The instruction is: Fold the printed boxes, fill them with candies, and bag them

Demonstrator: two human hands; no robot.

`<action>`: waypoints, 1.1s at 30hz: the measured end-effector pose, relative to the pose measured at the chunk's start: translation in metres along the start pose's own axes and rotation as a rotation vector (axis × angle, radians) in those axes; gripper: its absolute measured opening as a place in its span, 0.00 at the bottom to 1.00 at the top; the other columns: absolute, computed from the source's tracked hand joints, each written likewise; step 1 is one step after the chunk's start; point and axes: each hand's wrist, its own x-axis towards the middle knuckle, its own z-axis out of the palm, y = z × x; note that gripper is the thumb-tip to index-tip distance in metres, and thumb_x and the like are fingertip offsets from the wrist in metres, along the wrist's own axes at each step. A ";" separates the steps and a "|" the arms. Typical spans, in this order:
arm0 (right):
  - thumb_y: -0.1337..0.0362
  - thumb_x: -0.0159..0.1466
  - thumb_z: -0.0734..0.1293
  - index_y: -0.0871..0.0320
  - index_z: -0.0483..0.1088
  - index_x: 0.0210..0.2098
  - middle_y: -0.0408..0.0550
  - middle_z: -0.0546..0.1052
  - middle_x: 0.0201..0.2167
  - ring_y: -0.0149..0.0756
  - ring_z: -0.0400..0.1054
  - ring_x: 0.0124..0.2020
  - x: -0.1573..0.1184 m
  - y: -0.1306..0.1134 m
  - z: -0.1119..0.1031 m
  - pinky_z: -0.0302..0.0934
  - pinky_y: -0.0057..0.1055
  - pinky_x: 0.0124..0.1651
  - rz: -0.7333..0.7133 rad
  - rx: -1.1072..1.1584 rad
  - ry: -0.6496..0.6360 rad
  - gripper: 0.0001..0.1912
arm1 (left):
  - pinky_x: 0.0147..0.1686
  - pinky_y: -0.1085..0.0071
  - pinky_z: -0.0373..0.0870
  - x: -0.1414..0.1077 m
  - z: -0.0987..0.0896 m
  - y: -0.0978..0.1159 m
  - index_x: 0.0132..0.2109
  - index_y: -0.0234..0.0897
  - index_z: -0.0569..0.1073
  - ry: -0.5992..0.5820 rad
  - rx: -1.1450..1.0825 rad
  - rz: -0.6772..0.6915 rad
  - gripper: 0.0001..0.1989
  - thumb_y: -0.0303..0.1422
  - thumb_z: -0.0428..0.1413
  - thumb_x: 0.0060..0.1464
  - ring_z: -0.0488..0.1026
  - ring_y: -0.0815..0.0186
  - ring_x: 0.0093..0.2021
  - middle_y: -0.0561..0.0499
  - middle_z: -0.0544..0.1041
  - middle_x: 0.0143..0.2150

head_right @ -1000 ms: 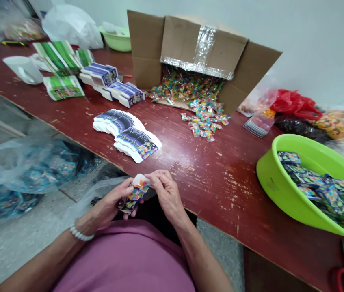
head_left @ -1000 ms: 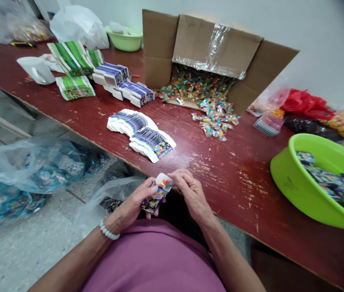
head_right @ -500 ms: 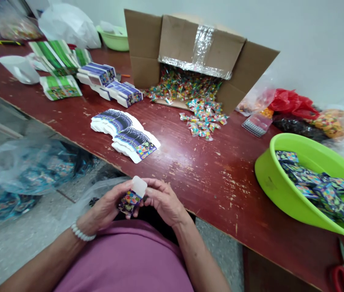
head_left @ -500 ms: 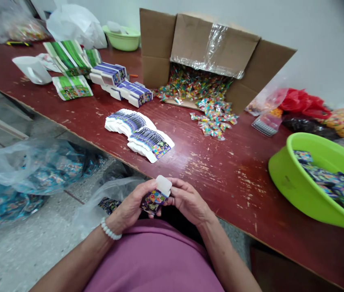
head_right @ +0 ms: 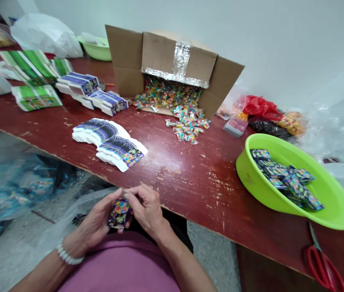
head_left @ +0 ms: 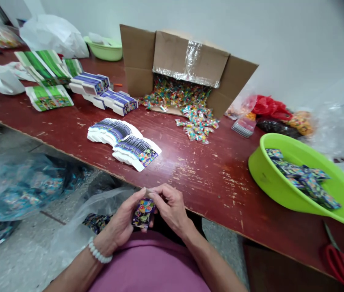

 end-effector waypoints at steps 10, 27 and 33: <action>0.63 0.64 0.69 0.55 0.78 0.36 0.47 0.81 0.34 0.36 0.73 0.34 -0.001 -0.003 -0.008 0.67 0.32 0.38 0.026 -0.056 -0.088 0.05 | 0.13 0.78 0.62 0.003 0.000 -0.002 0.43 0.39 0.73 0.098 0.129 0.069 0.17 0.48 0.59 0.56 0.73 0.68 0.22 0.55 0.76 0.28; 0.55 0.58 0.76 0.51 0.71 0.52 0.53 0.75 0.52 0.44 0.69 0.54 -0.015 0.013 0.007 0.64 0.42 0.56 -0.155 -0.102 -0.181 0.24 | 0.26 0.74 0.74 0.012 -0.007 0.000 0.45 0.36 0.77 0.075 -0.057 0.052 0.14 0.38 0.59 0.54 0.76 0.68 0.25 0.52 0.78 0.30; 0.57 0.61 0.73 0.53 0.67 0.57 0.52 0.73 0.50 0.40 0.70 0.44 0.006 0.019 0.004 0.67 0.36 0.46 -0.096 -0.189 -0.177 0.26 | 0.17 0.76 0.64 -0.002 -0.052 -0.007 0.56 0.43 0.72 0.273 0.256 0.154 0.25 0.50 0.55 0.57 0.75 0.65 0.26 0.51 0.80 0.37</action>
